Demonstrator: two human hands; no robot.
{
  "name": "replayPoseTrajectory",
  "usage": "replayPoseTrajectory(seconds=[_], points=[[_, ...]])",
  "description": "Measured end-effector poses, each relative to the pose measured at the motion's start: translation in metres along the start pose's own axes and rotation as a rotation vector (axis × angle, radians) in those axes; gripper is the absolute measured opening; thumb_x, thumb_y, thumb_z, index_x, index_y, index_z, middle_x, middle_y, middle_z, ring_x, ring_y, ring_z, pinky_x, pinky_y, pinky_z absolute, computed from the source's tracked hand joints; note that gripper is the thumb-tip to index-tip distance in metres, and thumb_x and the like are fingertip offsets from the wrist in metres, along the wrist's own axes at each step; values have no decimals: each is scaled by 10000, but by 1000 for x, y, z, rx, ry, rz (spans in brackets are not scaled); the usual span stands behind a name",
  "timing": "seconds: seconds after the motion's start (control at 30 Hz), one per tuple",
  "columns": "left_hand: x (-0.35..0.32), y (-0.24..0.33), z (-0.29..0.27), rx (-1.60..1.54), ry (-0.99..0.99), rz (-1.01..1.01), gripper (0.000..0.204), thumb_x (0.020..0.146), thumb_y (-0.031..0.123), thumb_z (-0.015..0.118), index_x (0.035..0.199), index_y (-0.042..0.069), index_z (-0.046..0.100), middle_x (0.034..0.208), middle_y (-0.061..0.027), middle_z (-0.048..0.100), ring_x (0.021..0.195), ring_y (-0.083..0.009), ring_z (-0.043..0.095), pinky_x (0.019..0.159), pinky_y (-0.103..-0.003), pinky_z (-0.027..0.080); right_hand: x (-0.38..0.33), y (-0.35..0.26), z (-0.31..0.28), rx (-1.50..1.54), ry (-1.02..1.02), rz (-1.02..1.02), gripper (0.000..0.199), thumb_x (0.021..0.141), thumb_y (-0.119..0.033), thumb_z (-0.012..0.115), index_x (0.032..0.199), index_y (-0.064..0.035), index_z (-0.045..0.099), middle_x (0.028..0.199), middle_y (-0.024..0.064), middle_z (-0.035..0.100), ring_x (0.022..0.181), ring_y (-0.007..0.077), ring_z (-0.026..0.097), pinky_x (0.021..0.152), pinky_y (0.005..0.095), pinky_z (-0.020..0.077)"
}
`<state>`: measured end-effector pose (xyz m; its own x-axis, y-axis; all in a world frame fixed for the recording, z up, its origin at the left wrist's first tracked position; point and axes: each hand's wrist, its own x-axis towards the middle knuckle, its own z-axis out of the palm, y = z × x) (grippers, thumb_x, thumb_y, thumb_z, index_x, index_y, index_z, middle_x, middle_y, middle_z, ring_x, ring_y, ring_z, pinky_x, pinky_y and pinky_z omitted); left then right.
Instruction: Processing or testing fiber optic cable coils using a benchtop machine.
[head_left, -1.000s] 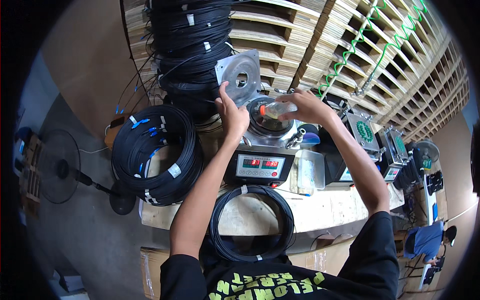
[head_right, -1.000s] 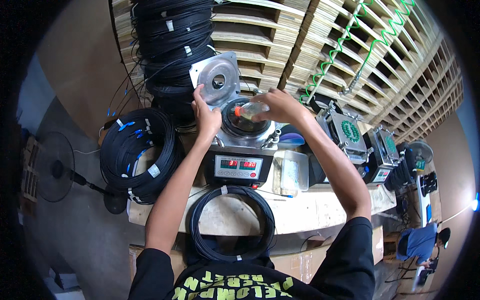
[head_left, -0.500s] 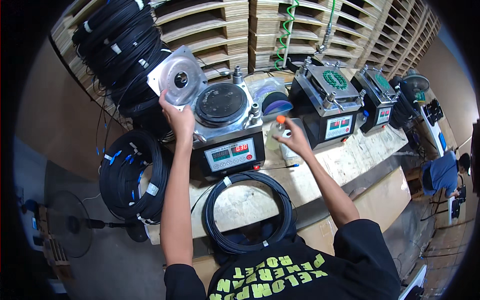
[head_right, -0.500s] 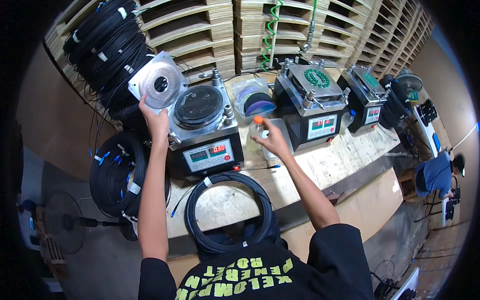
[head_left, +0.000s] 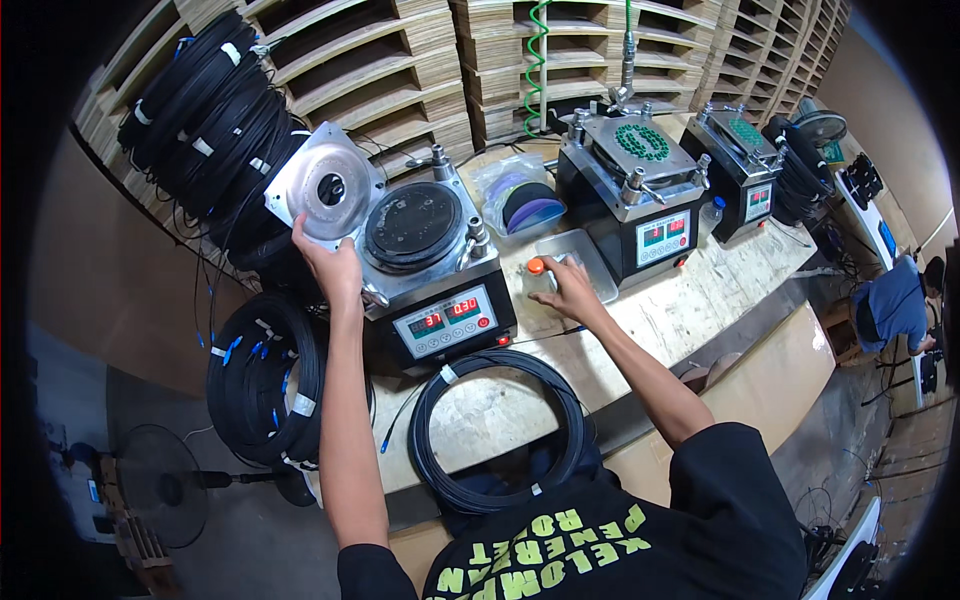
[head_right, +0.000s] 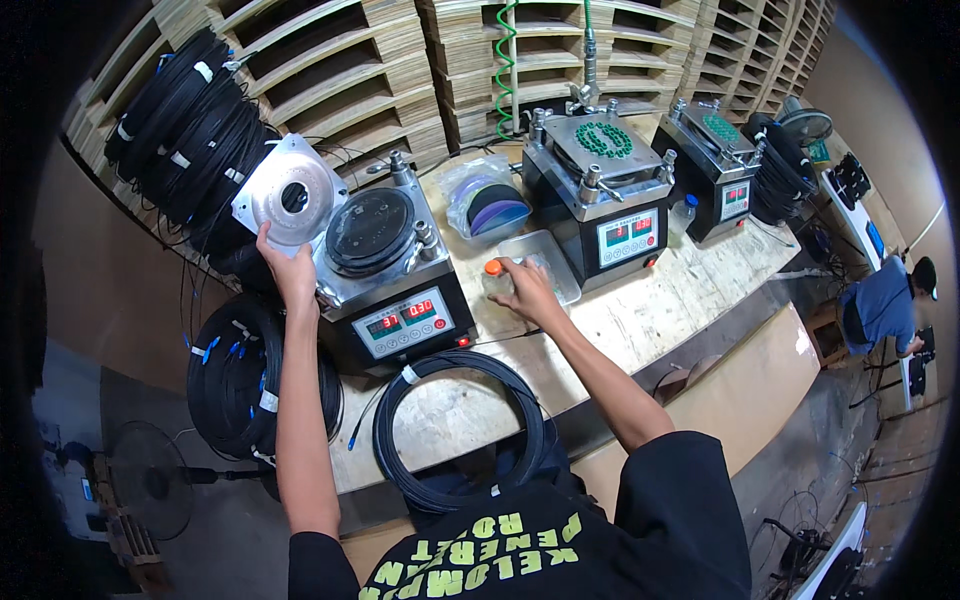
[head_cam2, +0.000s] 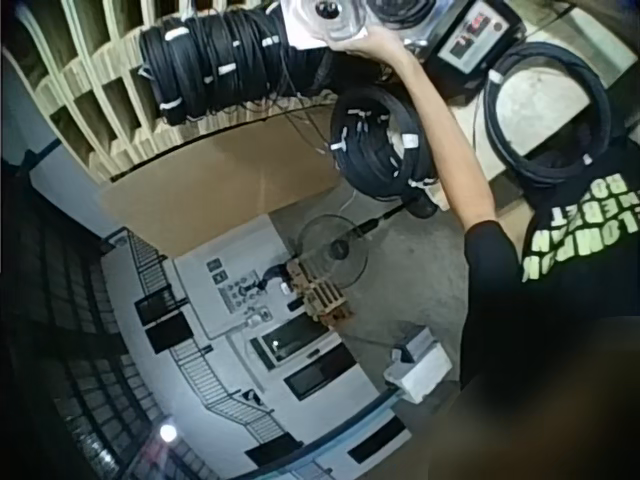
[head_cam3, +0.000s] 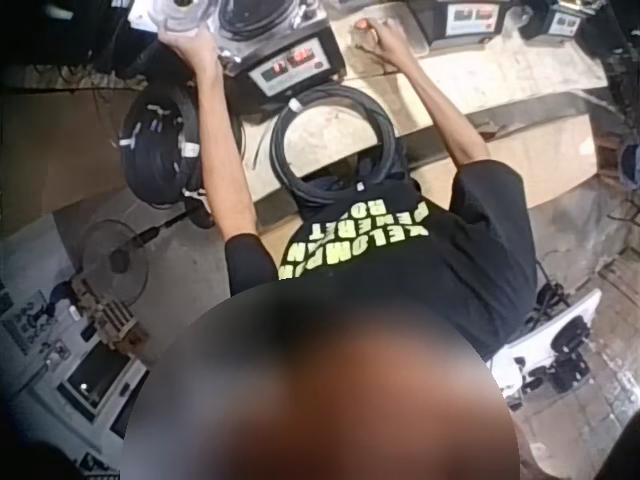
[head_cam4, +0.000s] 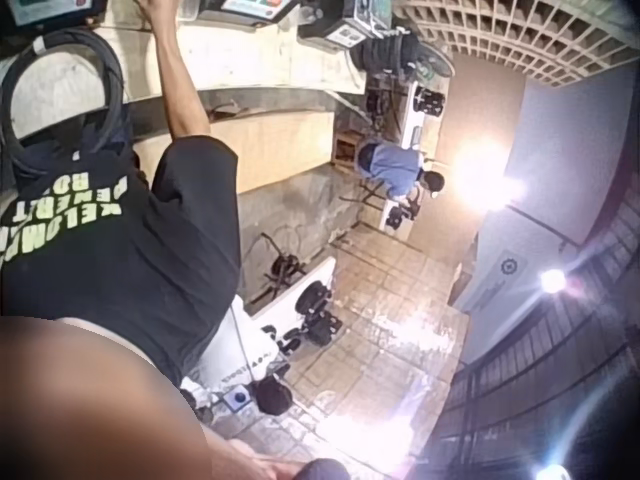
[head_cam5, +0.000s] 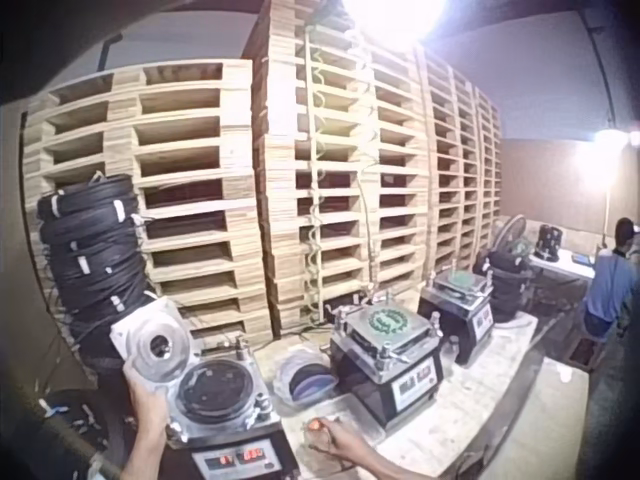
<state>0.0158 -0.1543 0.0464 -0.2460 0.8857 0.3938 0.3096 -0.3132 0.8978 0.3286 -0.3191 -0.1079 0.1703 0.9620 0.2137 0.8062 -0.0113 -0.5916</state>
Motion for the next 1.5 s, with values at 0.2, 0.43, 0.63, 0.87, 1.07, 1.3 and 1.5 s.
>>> replayPoseTrajectory(seconds=[0.2,0.43,0.63,0.87,1.07,1.3,1.5], points=[[-3,1,1,-5,5,4,811,771,-138,644,1482,91,330,1478,-245,419,1378,-360,444,1153,-413,320,13,6,16,37,94,-80,686,745,-299,854,1321,-88,545,1123,141,663,1028,388,535,904,483,406],[-5,-4,3,25,82,113,716,772,-84,648,1415,82,381,1379,-283,475,1323,-436,460,1121,-458,339,16,-12,-13,27,0,-23,873,691,-384,887,1450,-190,503,1284,104,637,1124,344,562,1027,456,376],[0,-25,6,-47,238,67,418,836,33,610,1192,-6,395,1177,-228,493,1143,-365,533,1004,-441,403,107,-81,-59,538,224,-215,408,923,-161,717,1310,-77,619,837,33,608,712,110,528,681,255,467],[18,-39,-28,-340,-99,-234,391,904,107,676,1251,-8,537,1083,-113,672,933,-167,616,828,-313,475,248,-280,-56,555,-110,-481,407,1045,-337,554,1319,-50,644,780,77,683,622,125,613,564,304,515],[26,-27,-18,-16,-359,-151,250,929,177,715,1028,-52,731,965,-113,749,820,-122,629,761,-317,482,305,-297,-29,286,-63,-396,742,941,-679,562,1055,42,688,746,111,661,668,203,638,622,367,526],[29,-8,-55,74,-397,195,280,883,187,724,1030,-51,734,986,-235,711,991,-368,691,862,-394,520,223,-267,-79,627,-140,-96,310,901,-310,751,897,-31,616,686,5,590,571,62,513,497,225,388],[34,56,-55,-372,-784,-142,908,811,146,854,1558,66,344,1295,-246,570,929,-169,661,804,-263,527,186,-211,-111,1154,59,-58,437,921,-36,686,1304,-7,477,880,60,669,636,83,550,525,223,412]])
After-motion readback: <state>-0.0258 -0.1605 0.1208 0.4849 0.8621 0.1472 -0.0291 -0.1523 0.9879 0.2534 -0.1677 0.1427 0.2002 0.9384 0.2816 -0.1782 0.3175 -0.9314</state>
